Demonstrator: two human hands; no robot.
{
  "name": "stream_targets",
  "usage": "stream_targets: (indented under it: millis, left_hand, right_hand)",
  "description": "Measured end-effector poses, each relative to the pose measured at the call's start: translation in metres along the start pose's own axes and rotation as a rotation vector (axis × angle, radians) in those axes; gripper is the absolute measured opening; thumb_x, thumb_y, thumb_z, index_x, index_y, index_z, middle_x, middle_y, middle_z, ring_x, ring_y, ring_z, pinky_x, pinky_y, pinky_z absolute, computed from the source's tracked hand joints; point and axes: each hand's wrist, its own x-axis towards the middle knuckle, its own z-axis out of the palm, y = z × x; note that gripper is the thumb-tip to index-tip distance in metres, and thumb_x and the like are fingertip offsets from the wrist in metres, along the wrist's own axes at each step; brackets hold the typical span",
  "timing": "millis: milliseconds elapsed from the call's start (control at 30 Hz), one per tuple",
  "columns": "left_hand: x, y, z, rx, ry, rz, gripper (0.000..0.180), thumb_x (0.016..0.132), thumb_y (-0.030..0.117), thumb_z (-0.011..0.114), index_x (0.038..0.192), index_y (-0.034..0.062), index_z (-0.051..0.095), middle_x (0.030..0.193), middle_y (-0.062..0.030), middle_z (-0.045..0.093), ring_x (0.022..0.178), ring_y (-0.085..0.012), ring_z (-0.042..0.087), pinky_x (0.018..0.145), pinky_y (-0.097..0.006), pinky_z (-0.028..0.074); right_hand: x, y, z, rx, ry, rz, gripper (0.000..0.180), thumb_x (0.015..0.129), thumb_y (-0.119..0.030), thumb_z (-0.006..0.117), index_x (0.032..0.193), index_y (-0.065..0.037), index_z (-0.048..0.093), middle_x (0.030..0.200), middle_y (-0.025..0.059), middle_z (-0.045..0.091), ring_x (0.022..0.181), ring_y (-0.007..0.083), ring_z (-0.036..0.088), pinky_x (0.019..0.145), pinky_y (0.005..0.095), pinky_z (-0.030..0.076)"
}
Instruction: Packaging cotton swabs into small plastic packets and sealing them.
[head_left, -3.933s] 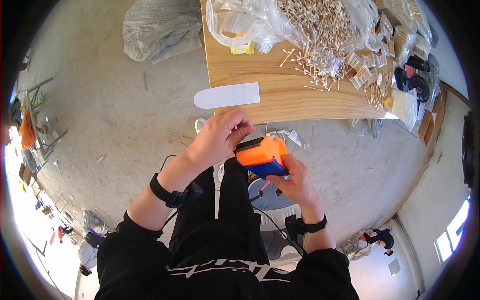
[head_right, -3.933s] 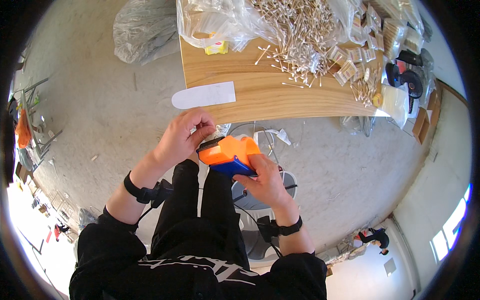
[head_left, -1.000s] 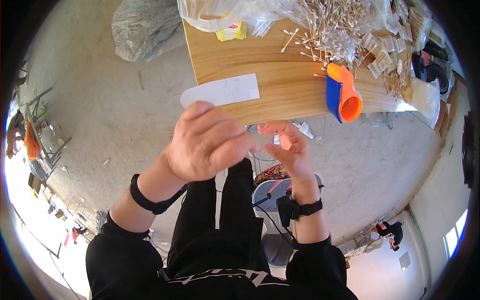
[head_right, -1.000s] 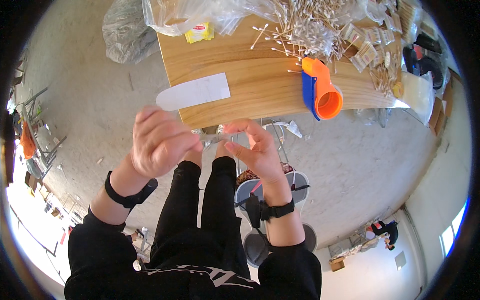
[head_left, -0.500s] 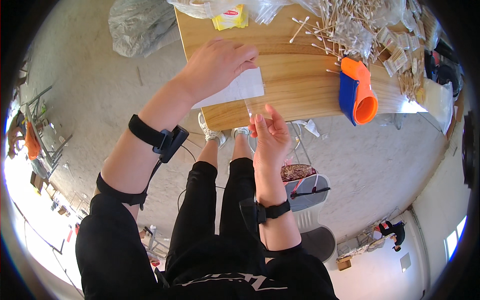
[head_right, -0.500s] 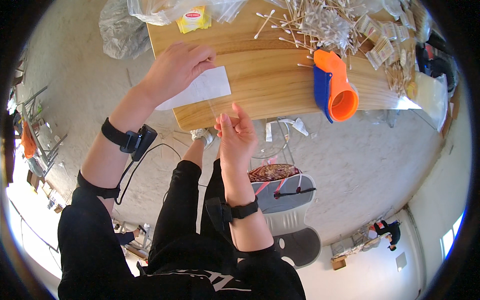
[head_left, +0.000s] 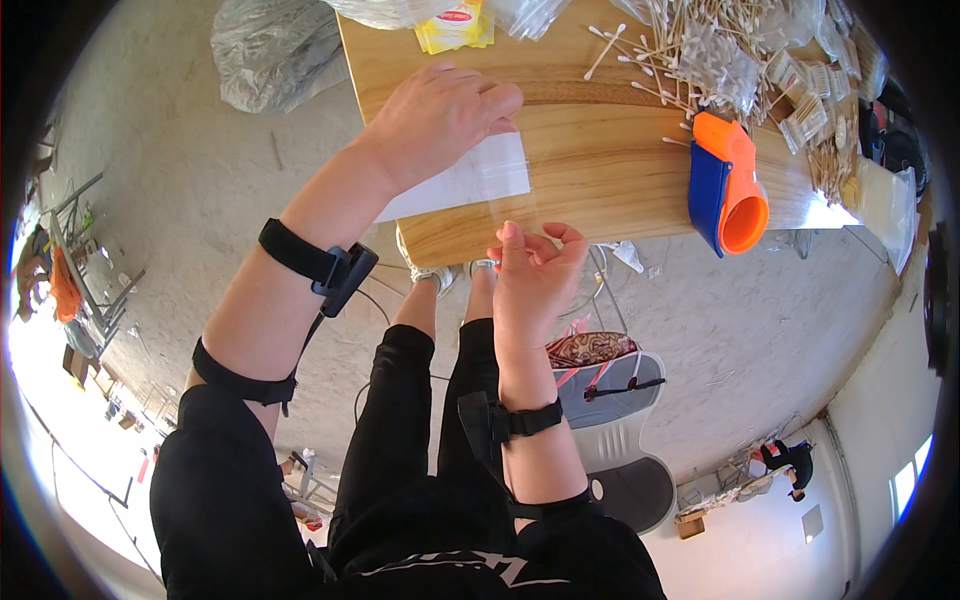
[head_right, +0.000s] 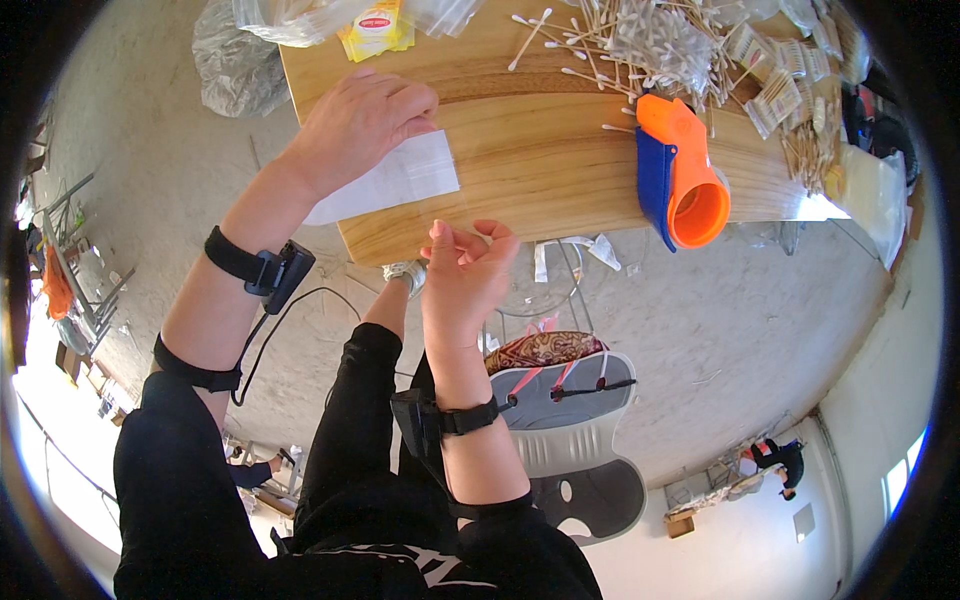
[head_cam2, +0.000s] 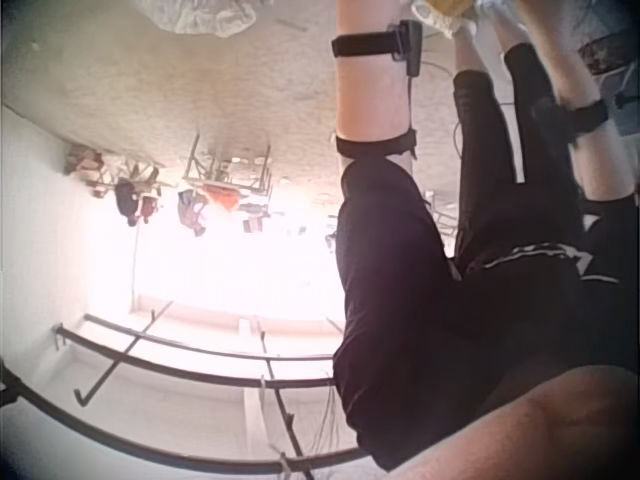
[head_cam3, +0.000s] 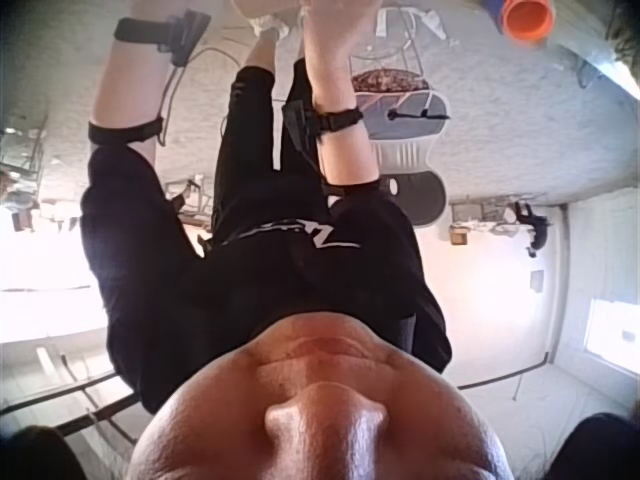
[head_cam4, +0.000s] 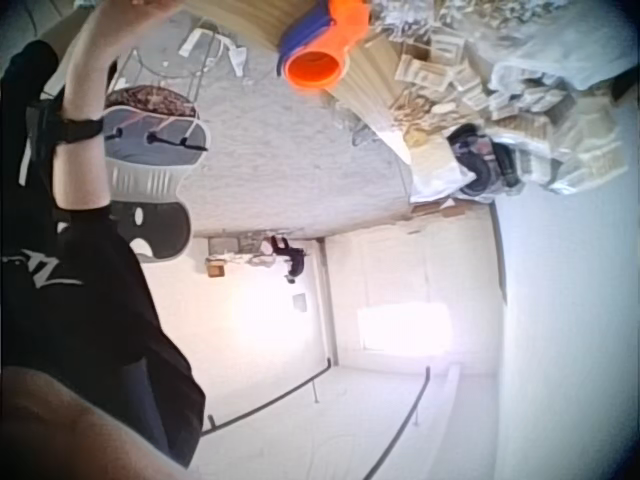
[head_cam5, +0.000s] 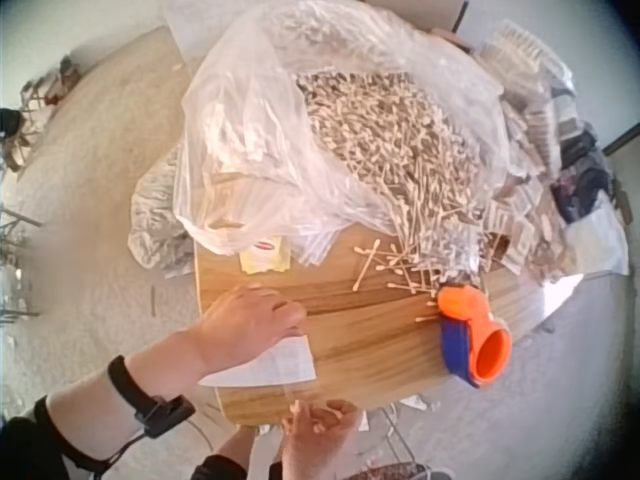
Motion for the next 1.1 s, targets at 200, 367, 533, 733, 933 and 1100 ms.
stream_targets:
  millis: [200, 367, 533, 733, 933, 1100]
  left_hand:
    - [0.0022, 0.0014, -0.0009, 0.03, 0.048, 0.038, 0.02, 0.086, 0.027, 0.065, 0.092, 0.0114, 0.055, 0.079, -0.0042, 0.062, 0.079, -0.0245, 0.06, 0.075, -0.037, 0.045]
    - [0.0044, 0.0043, -0.0016, 0.079, 0.034, 0.036, 0.021, 0.085, 0.026, 0.066, 0.092, 0.0112, 0.053, 0.078, -0.0052, 0.061, 0.078, -0.0243, 0.06, 0.074, -0.036, 0.046]
    - [0.0036, 0.0057, -0.0021, 0.097, 0.033, 0.034, 0.021, 0.085, 0.027, 0.066, 0.091, 0.0112, 0.053, 0.078, -0.0053, 0.061, 0.077, -0.0238, 0.06, 0.074, -0.035, 0.046]
    - [0.0041, 0.0065, -0.0012, 0.156, 0.024, 0.054, 0.021, 0.085, 0.026, 0.066, 0.09, 0.0106, 0.052, 0.076, -0.0044, 0.06, 0.076, -0.022, 0.061, 0.074, -0.034, 0.045]
    - [0.0024, 0.003, 0.0033, 0.206, 0.055, 0.105, 0.021, 0.084, 0.024, 0.066, 0.09, 0.0099, 0.051, 0.077, -0.0028, 0.06, 0.077, -0.02, 0.061, 0.074, -0.033, 0.044]
    - [0.0018, 0.0016, 0.0034, 0.193, 0.067, 0.123, 0.021, 0.084, 0.024, 0.066, 0.09, 0.0097, 0.051, 0.077, -0.0023, 0.06, 0.076, -0.0193, 0.061, 0.073, -0.032, 0.044]
  right_hand:
    - [-0.0005, -0.002, 0.0047, -0.029, 0.029, 0.02, 0.034, 0.088, -0.006, 0.068, 0.108, -0.002, 0.04, 0.078, 0.0115, 0.067, 0.06, 0.0144, 0.063, 0.058, 0.0243, 0.049]
    - [-0.0004, -0.0027, 0.0053, -0.062, 0.036, 0.004, 0.035, 0.088, -0.007, 0.067, 0.108, -0.003, 0.039, 0.077, 0.0115, 0.066, 0.06, 0.0151, 0.063, 0.058, 0.0251, 0.048]
    - [-0.0005, -0.0039, 0.0068, -0.078, 0.04, 0.009, 0.035, 0.089, -0.007, 0.067, 0.108, -0.003, 0.038, 0.076, 0.011, 0.065, 0.06, 0.0155, 0.063, 0.057, 0.0257, 0.048]
    - [-0.0006, -0.0044, 0.0082, -0.102, 0.051, 0.006, 0.035, 0.089, -0.008, 0.066, 0.108, -0.003, 0.037, 0.076, 0.0114, 0.064, 0.059, 0.0164, 0.062, 0.057, 0.0272, 0.047]
    - [0.0002, -0.0026, 0.0089, -0.173, 0.059, -0.034, 0.036, 0.089, -0.008, 0.067, 0.108, -0.002, 0.037, 0.075, 0.0113, 0.064, 0.059, 0.0168, 0.062, 0.056, 0.0281, 0.047]
    - [0.0003, -0.0047, 0.0093, -0.204, 0.06, -0.036, 0.037, 0.089, -0.008, 0.067, 0.109, -0.002, 0.036, 0.075, 0.0118, 0.063, 0.06, 0.0177, 0.061, 0.056, 0.0296, 0.047]
